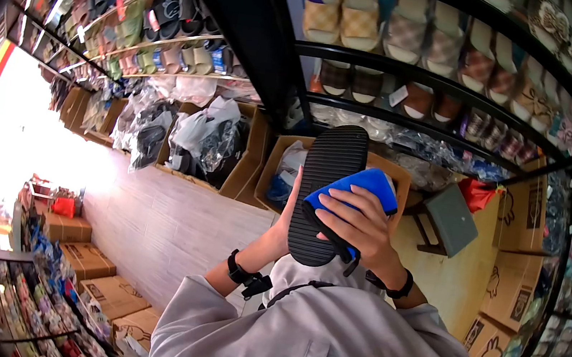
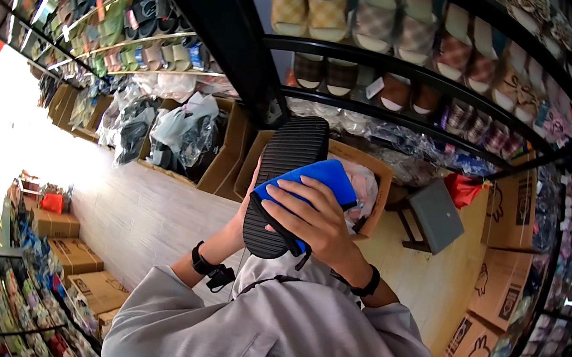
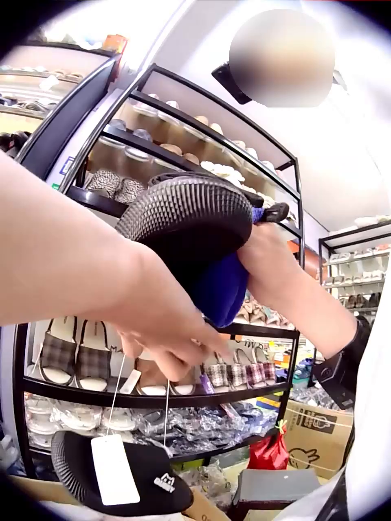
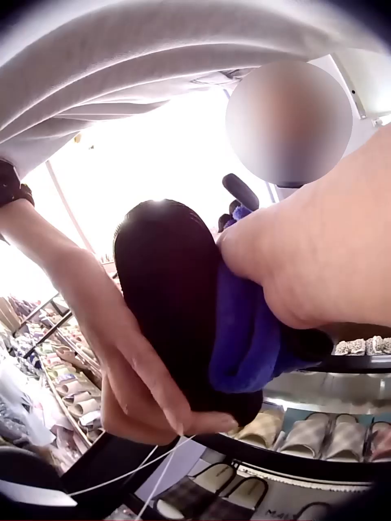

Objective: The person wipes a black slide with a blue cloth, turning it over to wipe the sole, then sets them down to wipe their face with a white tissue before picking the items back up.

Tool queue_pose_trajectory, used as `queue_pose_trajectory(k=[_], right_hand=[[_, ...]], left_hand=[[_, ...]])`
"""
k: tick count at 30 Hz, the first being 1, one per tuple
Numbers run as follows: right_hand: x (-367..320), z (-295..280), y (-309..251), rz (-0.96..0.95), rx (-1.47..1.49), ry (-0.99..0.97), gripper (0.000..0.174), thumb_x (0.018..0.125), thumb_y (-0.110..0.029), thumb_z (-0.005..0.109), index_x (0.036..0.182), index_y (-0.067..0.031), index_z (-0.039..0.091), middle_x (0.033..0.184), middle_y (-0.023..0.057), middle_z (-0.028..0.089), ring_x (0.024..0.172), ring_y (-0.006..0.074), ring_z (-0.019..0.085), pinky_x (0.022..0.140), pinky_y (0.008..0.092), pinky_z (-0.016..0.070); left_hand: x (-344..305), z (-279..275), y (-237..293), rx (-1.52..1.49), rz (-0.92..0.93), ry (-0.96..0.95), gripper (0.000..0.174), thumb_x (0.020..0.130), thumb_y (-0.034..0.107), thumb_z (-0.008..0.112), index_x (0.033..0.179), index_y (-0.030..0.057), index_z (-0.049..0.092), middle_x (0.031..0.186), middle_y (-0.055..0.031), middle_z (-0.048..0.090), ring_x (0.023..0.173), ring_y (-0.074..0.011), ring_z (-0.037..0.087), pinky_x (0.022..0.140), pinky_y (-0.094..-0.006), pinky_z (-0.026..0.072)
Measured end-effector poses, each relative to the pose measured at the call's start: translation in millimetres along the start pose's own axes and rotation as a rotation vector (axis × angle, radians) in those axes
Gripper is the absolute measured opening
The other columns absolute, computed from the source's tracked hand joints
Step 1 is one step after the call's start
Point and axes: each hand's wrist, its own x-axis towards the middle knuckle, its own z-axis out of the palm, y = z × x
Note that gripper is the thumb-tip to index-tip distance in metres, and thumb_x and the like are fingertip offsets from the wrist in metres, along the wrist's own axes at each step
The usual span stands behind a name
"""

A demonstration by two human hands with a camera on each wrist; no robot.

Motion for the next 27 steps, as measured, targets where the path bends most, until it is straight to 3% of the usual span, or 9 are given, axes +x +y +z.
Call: queue_pose_trajectory(k=[2, 5, 7, 9, 17, 18, 19, 23, 27], right_hand=[[-7.7, -4.2, 2.4, -0.009, -0.049, -0.008, 0.033, 0.088, -0.019, 0.071, 0.119, -0.0081, 0.074, 0.127, 0.0092, 0.071, 0.121, 0.0281, 0.066, 0.107, 0.0492, 0.0476], [-16.5, -8.1, 0.5, -0.037, -0.119, -0.021, 0.03, 0.093, -0.019, 0.062, 0.119, -0.0101, 0.073, 0.129, 0.0076, 0.07, 0.121, 0.0265, 0.066, 0.107, 0.0475, 0.0482], [-20.4, -7.9, -0.6, -0.092, -0.188, -0.031, 0.031, 0.093, -0.018, 0.064, 0.121, -0.0111, 0.072, 0.131, 0.0059, 0.069, 0.122, 0.0249, 0.066, 0.107, 0.0448, 0.0484], [-24.8, -11.0, -1.2, -0.088, -0.199, -0.045, 0.032, 0.093, -0.017, 0.065, 0.124, -0.0123, 0.07, 0.133, 0.0043, 0.068, 0.124, 0.0224, 0.064, 0.107, 0.0419, 0.0482], [-38.7, 0.0, -6.8, -0.206, -0.247, -0.026, 0.034, 0.094, -0.017, 0.068, 0.128, -0.0164, 0.068, 0.136, 0.0013, 0.068, 0.127, 0.0178, 0.062, 0.107, 0.0366, 0.0463], [-37.6, 0.7, -8.6, -0.244, -0.274, -0.012, 0.033, 0.094, -0.018, 0.066, 0.128, -0.0168, 0.068, 0.136, 0.0011, 0.068, 0.127, 0.0173, 0.062, 0.108, 0.0367, 0.0448], [-36.7, 1.2, -9.1, -0.284, -0.301, 0.001, 0.033, 0.095, -0.018, 0.065, 0.127, -0.0173, 0.068, 0.135, 0.001, 0.068, 0.127, 0.0169, 0.062, 0.11, 0.0369, 0.0433], [-16.8, -8.2, -3.4, -0.312, -0.412, 0.106, 0.032, 0.096, -0.019, 0.063, 0.128, -0.0182, 0.069, 0.133, 0.0019, 0.07, 0.124, 0.0165, 0.064, 0.115, 0.0408, 0.0362], [19.6, -10.2, 8.9, 0.044, -0.13, 0.529, 0.039, 0.087, -0.035, 0.079, 0.122, -0.0184, 0.073, 0.131, 0.0102, 0.07, 0.125, 0.0306, 0.064, 0.112, 0.0511, 0.0395]], left_hand=[[6.5, 5.3, -3.9, 0.197, 0.121, 0.261, 0.084, 0.101, 0.074, 0.037, 0.15, 0.0077, 0.049, 0.141, -0.0148, 0.06, 0.12, -0.0275, 0.063, 0.104, -0.045, 0.0542], [12.5, 4.7, -4.5, 0.351, 0.148, 0.343, 0.083, 0.102, 0.072, 0.036, 0.152, 0.0067, 0.046, 0.144, -0.0158, 0.058, 0.125, -0.0281, 0.061, 0.108, -0.0455, 0.0513], [19.7, 10.6, -5.9, 0.46, 0.171, 0.338, 0.084, 0.101, 0.073, 0.037, 0.151, 0.0051, 0.048, 0.145, -0.017, 0.058, 0.125, -0.0305, 0.061, 0.109, -0.0462, 0.0509], [25.1, 10.0, 0.4, 0.322, 0.037, 0.08, 0.085, 0.1, 0.073, 0.039, 0.149, 0.0041, 0.049, 0.145, -0.0193, 0.058, 0.124, -0.0336, 0.062, 0.11, -0.0469, 0.0497], [8.2, 4.9, 21.4, 0.796, 0.402, 0.165, 0.068, 0.104, 0.054, 0.052, 0.147, 0.0011, 0.051, 0.143, -0.0217, 0.059, 0.125, -0.0356, 0.062, 0.112, -0.048, 0.0486], [10.7, 27.5, 1.8, 0.941, 0.515, 0.463, 0.073, 0.099, 0.053, 0.061, 0.147, 0.0003, 0.05, 0.14, -0.0212, 0.061, 0.125, -0.0353, 0.063, 0.112, -0.0485, 0.0482], [7.0, 25.3, 3.7, 0.943, 0.517, 0.462, 0.073, 0.099, 0.053, 0.061, 0.147, 0.0003, 0.05, 0.14, -0.0212, 0.061, 0.125, -0.0353, 0.063, 0.112, -0.0485, 0.0482], [-6.6, 14.8, 17.0, 0.98, 0.416, 0.276, 0.096, 0.086, 0.055, 0.076, 0.155, -0.0001, 0.038, 0.148, -0.0202, 0.054, 0.132, -0.0325, 0.057, 0.115, -0.047, 0.0455], [4.9, 35.7, 8.7, 1.262, 0.444, 0.11, 0.136, 0.068, 0.041, 0.093, 0.166, 0.0091, 0.004, 0.164, -0.0136, 0.029, 0.148, -0.027, 0.038, 0.12, -0.0404, 0.0348]])
